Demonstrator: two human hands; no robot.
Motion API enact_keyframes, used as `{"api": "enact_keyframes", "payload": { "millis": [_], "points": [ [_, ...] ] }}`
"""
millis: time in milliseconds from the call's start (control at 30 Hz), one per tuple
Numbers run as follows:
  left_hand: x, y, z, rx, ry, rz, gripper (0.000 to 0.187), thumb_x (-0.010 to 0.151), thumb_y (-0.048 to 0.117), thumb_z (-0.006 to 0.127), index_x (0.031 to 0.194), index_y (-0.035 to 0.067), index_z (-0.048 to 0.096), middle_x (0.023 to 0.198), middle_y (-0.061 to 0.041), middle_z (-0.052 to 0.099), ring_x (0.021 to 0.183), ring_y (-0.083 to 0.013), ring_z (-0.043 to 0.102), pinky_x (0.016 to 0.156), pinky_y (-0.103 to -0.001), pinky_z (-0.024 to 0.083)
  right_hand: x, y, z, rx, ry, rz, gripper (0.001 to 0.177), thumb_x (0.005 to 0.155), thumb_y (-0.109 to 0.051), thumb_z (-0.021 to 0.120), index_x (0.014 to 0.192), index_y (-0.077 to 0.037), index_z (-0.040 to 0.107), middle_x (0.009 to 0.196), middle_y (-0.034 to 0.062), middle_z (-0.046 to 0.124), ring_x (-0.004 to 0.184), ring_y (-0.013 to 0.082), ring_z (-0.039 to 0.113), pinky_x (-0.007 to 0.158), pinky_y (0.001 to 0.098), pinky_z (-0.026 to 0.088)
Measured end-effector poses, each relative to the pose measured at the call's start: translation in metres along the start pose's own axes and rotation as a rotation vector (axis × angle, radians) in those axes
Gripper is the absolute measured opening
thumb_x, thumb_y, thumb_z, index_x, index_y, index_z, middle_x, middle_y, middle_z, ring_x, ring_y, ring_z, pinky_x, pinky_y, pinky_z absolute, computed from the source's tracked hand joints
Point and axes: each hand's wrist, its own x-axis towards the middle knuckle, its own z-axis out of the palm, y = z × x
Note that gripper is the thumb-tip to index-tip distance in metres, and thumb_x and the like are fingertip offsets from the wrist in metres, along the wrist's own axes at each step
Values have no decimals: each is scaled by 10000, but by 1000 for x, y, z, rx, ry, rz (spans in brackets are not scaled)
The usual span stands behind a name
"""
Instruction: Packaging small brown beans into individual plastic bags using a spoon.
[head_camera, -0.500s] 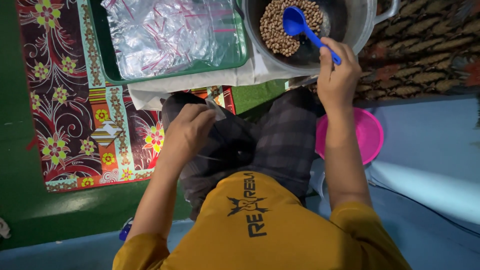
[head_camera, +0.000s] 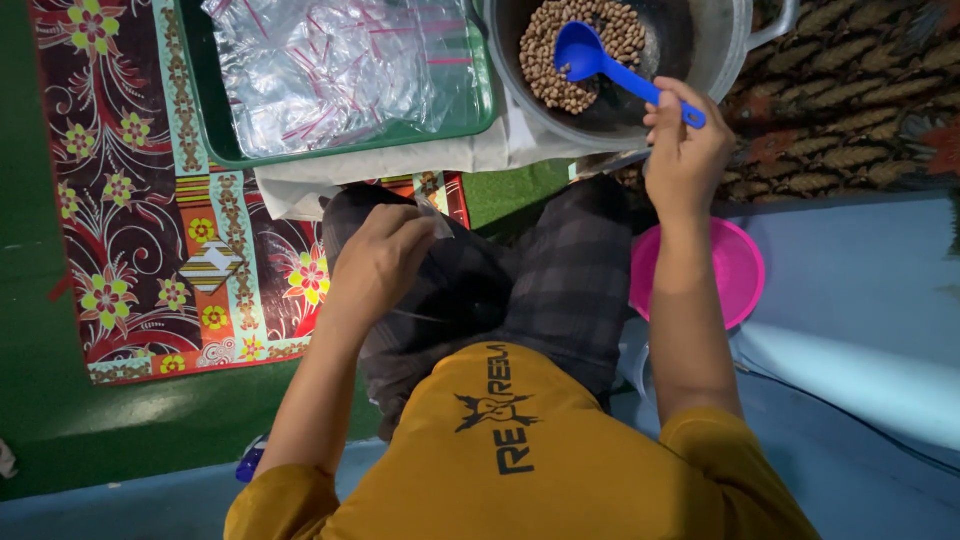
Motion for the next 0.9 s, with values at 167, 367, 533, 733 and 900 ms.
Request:
{"api": "enact_keyframes", "payload": {
  "millis": [167, 367, 533, 733, 900],
  "points": [
    [-2, -5, 3, -2, -4, -15, 128, 916, 113, 727, 1031, 58, 733, 1114, -74, 679, 967, -281, 652, 777, -368, 530, -1, -1, -3, 19, 1, 11, 193, 1086, 29, 546, 1173, 143, 674, 964, 190, 692, 756, 206, 634, 662, 305, 534],
    [1, -3, 2, -3, -14, 16, 132, 912, 98, 717, 1029, 38, 733, 1105, -87, 682, 952, -294, 648, 781, -375, 528, -5, 6, -7, 75, 21, 69, 190, 1095, 17, 544, 1178, 133, 669, 937, 176, 699, 762, 187, 637, 679, 286, 545],
    [0, -5, 5, -11, -29, 6, 129, 906, 98, 723, 1020, 40, 731, 1099, -84, 674, 951, -295, 641, 788, -376, 524, -7, 13, -9, 159, 59, 193, 227, 1107, -69, 542, 1198, 102, 662, 931, 133, 689, 775, 151, 621, 709, 258, 553],
    [-3, -8, 5, -18, 7, -4, 155, 891, 70, 715, 1044, 50, 725, 1134, -82, 687, 985, -297, 658, 796, -374, 537, -9, 19, -13, 226, 93, 230, 237, 1118, -100, 529, 1204, 88, 646, 939, 135, 686, 781, 154, 623, 700, 258, 551],
    [-1, -9, 4, -62, 71, 4, 133, 900, 17, 725, 1032, 4, 738, 1098, -114, 714, 928, -304, 673, 786, -380, 543, -10, 19, -15, 187, 91, 200, 278, 1130, -133, 519, 1195, 106, 646, 926, 140, 681, 770, 171, 627, 698, 273, 550]
  ]
}}
